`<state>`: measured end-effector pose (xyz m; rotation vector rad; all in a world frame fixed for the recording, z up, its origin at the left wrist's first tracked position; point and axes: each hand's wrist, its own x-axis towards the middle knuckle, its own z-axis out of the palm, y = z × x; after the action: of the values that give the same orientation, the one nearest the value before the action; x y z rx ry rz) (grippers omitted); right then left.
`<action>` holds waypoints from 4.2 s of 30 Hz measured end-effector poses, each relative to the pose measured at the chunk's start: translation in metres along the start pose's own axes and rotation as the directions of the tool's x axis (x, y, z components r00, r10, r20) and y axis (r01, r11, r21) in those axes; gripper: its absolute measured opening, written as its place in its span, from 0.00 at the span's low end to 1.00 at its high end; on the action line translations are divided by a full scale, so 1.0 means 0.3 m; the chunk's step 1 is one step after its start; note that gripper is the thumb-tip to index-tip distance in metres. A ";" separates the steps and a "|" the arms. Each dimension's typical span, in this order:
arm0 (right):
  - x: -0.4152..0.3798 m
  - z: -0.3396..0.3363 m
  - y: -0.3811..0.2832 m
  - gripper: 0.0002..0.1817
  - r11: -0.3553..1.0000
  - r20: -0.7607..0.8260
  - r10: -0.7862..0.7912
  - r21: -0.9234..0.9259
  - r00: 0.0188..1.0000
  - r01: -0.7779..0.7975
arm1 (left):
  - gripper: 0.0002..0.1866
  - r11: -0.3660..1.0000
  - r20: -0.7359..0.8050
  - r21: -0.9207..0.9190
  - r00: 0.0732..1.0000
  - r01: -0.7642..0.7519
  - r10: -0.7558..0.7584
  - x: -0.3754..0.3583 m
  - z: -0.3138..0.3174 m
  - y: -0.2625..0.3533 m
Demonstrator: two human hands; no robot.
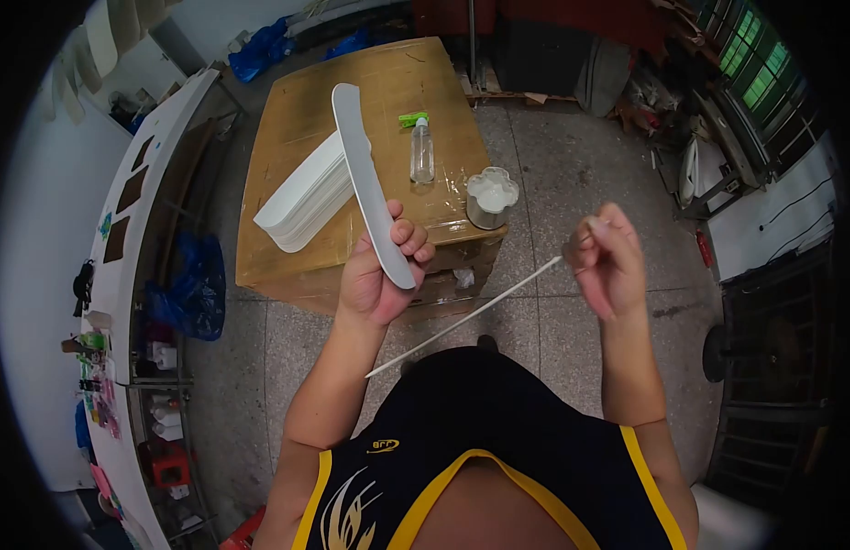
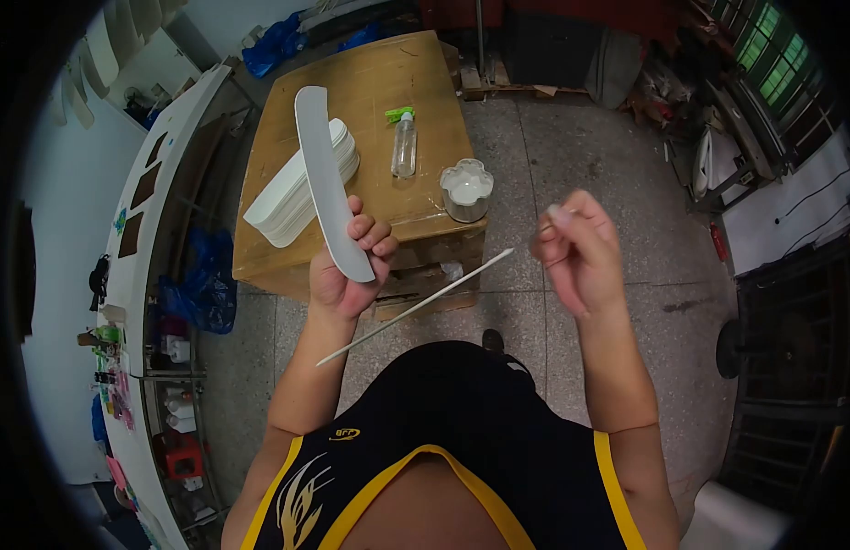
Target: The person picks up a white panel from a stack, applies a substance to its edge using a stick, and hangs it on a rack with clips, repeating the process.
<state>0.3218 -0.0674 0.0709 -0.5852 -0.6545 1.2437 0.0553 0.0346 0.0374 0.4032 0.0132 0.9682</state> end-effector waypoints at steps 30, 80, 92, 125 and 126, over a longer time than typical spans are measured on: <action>0.248 0.083 -0.196 0.06 0.968 0.119 0.025 -0.250 0.993 0.006 | 0.22 0.997 0.006 0.072 1.000 0.020 -0.021 -0.081 0.023 0.057; 0.346 0.244 -0.187 0.12 0.065 0.417 -0.186 -0.898 0.890 0.435 | 0.19 0.546 0.086 0.813 0.969 -0.203 0.232 -0.094 0.044 0.220; 0.309 0.862 -0.982 0.24 -0.394 0.677 -0.533 -0.730 0.507 0.558 | 0.14 -0.319 0.568 0.803 0.809 -0.504 0.152 0.215 0.683 0.353; 0.462 1.012 -1.117 0.23 -0.775 0.837 -0.511 -0.547 0.197 0.316 | 0.16 -0.518 0.770 0.582 0.630 -0.626 0.104 0.506 1.052 0.300; 0.461 1.012 -1.105 0.23 -0.782 0.842 -0.506 -0.540 0.189 0.311 | 0.16 -0.532 0.769 0.580 0.631 -0.618 0.105 0.510 1.044 0.306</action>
<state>0.3452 0.0079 0.5348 -1.1106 -1.5200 -1.2562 0.1286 0.1006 0.3840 2.5438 0.4375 1.5650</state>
